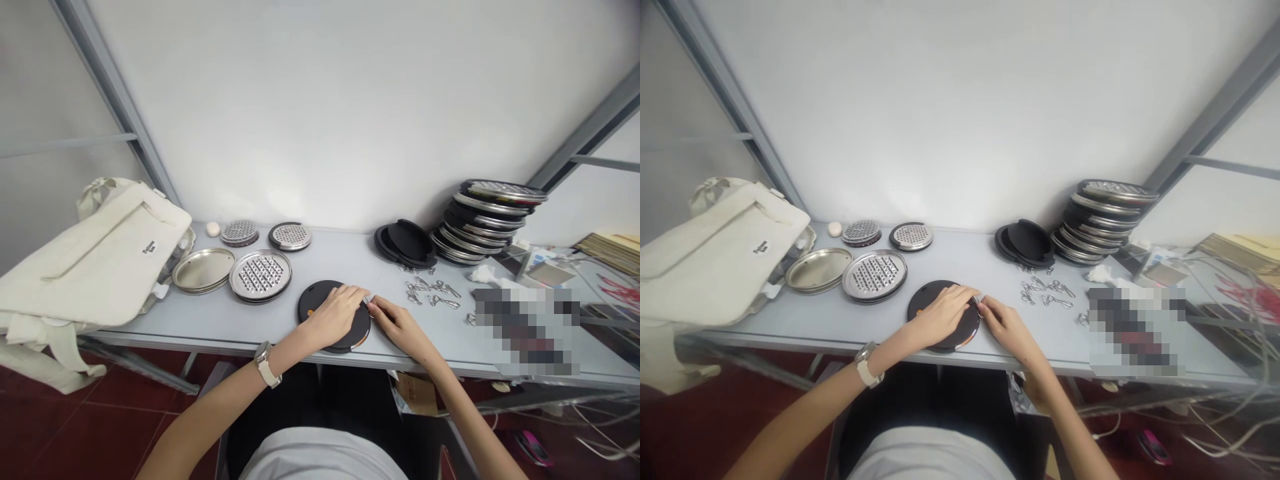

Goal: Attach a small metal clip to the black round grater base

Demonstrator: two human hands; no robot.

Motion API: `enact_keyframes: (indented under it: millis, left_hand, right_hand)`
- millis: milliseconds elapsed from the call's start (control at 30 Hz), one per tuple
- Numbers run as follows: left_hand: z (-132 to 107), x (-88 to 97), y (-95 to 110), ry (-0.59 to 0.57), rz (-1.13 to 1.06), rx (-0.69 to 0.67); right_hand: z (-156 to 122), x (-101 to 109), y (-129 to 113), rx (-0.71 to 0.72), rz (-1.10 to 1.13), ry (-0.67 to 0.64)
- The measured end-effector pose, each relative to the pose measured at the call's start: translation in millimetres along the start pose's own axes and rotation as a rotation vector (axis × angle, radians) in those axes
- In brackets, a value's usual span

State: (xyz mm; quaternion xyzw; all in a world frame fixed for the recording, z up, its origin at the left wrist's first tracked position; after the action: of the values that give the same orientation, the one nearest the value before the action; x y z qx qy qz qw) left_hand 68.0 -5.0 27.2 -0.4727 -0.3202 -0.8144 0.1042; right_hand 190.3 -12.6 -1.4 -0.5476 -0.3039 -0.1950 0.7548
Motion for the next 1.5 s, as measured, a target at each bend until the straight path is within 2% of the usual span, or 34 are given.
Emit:
enact_keyframes:
  millis: [233, 567, 1200, 1500]
  left_hand:
    - [-0.7, 1.0, 0.5, -0.015, -0.033, 0.021]
    - [0.1, 1.2, 1.0, 0.011, -0.075, -0.016]
    - [1.2, -0.6, 3.1, -0.019, -0.066, -0.071]
    - [0.4, 2.7, 6.1, -0.022, -0.008, -0.051]
  right_hand:
    - [-3.9, 2.0, -1.7, -0.017, -0.008, 0.02]
    - [-5.4, -1.0, 1.3, -0.023, 0.014, 0.0]
    - [-6.5, -1.2, 1.9, -0.029, 0.052, -0.019]
    - [-5.7, -1.6, 3.7, -0.011, 0.045, -0.024]
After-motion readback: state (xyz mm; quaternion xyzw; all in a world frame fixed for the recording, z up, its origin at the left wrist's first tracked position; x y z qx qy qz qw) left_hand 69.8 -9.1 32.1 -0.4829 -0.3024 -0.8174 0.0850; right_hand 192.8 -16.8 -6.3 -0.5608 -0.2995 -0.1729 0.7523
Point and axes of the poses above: each hand's wrist, its own z-axis towards the middle knuckle, its own x-axis out of the back of the hand, y = z × x, the point moved 7 cm from there along z, towards the middle knuckle, and after that the axes turned 2 degrees about z, right-handed, at the moved point
